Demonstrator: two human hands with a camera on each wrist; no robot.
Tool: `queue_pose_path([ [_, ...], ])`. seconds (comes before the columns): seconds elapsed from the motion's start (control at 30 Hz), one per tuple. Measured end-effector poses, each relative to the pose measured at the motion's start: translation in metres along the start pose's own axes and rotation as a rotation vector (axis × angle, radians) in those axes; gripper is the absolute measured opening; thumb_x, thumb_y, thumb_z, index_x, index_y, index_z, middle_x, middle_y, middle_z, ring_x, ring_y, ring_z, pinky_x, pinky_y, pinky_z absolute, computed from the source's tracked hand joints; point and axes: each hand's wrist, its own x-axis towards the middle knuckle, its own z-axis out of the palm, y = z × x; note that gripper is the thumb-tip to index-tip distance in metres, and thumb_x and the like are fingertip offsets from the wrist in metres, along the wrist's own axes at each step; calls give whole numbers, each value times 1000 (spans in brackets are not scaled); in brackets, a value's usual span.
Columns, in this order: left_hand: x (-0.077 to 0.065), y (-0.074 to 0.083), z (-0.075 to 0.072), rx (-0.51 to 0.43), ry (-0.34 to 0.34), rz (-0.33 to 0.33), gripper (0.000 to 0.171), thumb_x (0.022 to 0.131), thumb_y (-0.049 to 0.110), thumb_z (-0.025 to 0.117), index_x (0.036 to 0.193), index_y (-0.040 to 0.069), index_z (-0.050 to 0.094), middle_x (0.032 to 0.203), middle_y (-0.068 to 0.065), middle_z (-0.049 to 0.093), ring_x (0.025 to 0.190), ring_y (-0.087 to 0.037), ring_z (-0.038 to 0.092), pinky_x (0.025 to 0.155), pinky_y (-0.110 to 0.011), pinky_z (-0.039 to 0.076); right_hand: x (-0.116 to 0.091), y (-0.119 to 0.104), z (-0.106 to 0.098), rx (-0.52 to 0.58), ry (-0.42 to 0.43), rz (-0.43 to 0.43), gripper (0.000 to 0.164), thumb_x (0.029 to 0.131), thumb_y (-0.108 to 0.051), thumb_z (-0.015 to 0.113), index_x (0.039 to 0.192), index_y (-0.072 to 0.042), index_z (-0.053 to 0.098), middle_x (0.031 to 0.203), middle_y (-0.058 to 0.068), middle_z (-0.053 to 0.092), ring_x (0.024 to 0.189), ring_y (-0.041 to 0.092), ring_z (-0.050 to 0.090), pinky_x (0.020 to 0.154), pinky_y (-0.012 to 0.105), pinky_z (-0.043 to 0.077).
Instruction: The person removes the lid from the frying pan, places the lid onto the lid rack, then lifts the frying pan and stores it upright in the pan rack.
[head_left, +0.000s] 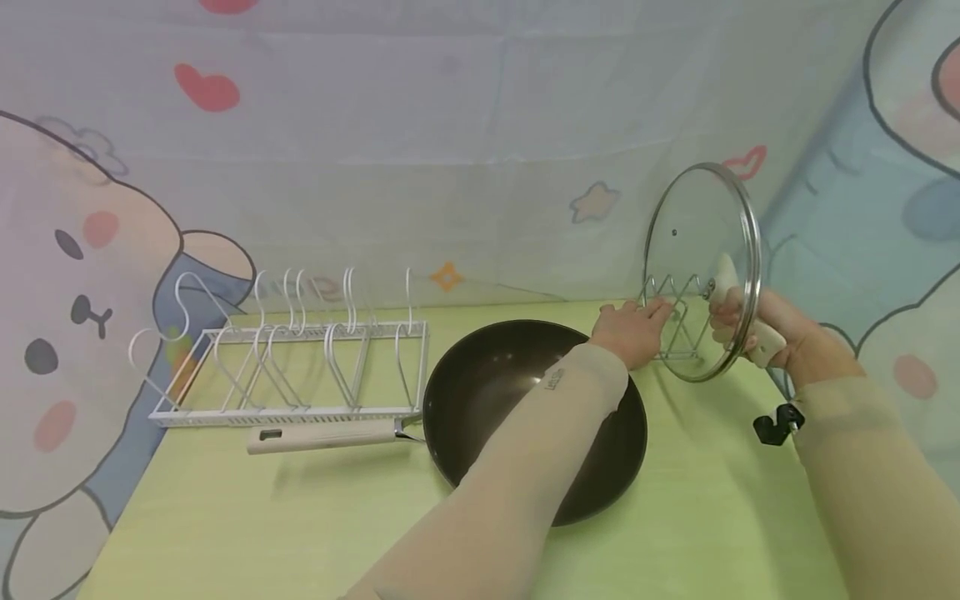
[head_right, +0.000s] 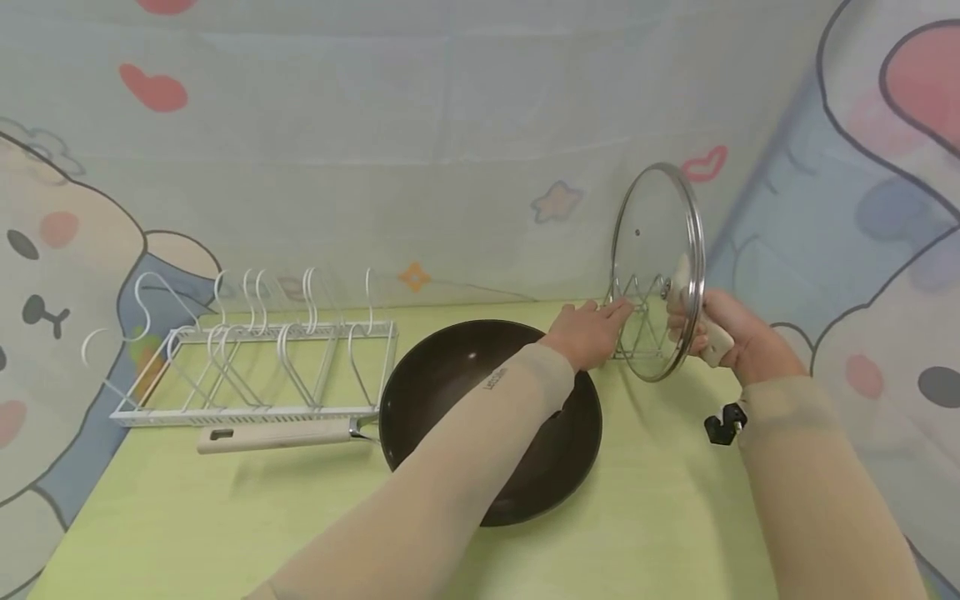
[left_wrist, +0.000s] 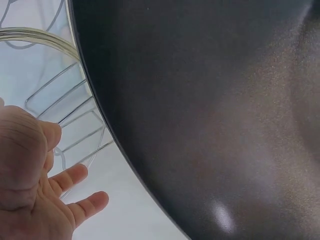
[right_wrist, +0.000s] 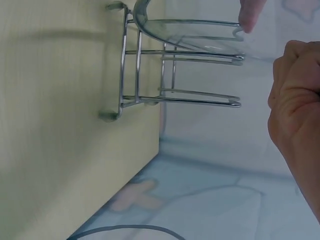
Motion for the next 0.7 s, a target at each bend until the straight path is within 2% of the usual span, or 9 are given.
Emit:
queue_pose_path([
  [0.1,2,-1,2,-1,10,16,56,118,31,16,172,37,3,180,21,4,167,-13,19,131,-41,33,-2,-3,0,-51,37,-3,38,104,2,19,98,-10,54,77,-5,67,62,5,57,47,14,43],
  [0.23,0,-4,6,-28,10,42,56,119,30,19,172,37,5,180,20,3,167,-15,20,132,-41,32,-2,-6,1,3,12,51,33,107,-3,15,101,-12,46,78,-3,67,62,5,45,49,15,43],
  [0.3,-1,-5,6,-56,3,52,56,119,28,20,172,37,6,180,19,4,167,-15,20,133,-41,29,-1,-8,2,24,11,71,29,107,-3,15,103,-12,43,78,-2,68,62,5,45,50,15,43],
  [0.43,-4,-7,4,-83,-12,67,58,119,24,24,172,38,6,180,19,5,167,-14,18,135,-40,24,-1,-12,3,96,-6,96,23,111,-8,20,104,-12,41,80,2,69,65,7,57,52,16,43],
  [0.53,-5,-8,4,-70,-16,73,60,119,22,26,172,39,5,180,20,4,168,-13,17,135,-39,24,0,-15,2,166,-61,123,26,115,-14,21,103,-11,44,84,4,70,71,10,66,54,16,44],
  [0.67,-6,-9,6,-52,-14,77,60,119,22,26,172,40,5,179,21,2,167,-12,18,134,-38,25,2,-18,-1,172,-90,142,31,113,-11,17,102,-10,46,84,5,70,72,11,66,55,17,44],
  [0.7,-6,-9,6,-47,-12,79,60,119,22,27,172,40,5,179,21,2,167,-11,19,134,-37,26,2,-18,0,158,-75,136,31,113,-11,17,103,-10,46,84,5,71,71,10,65,54,17,44],
])
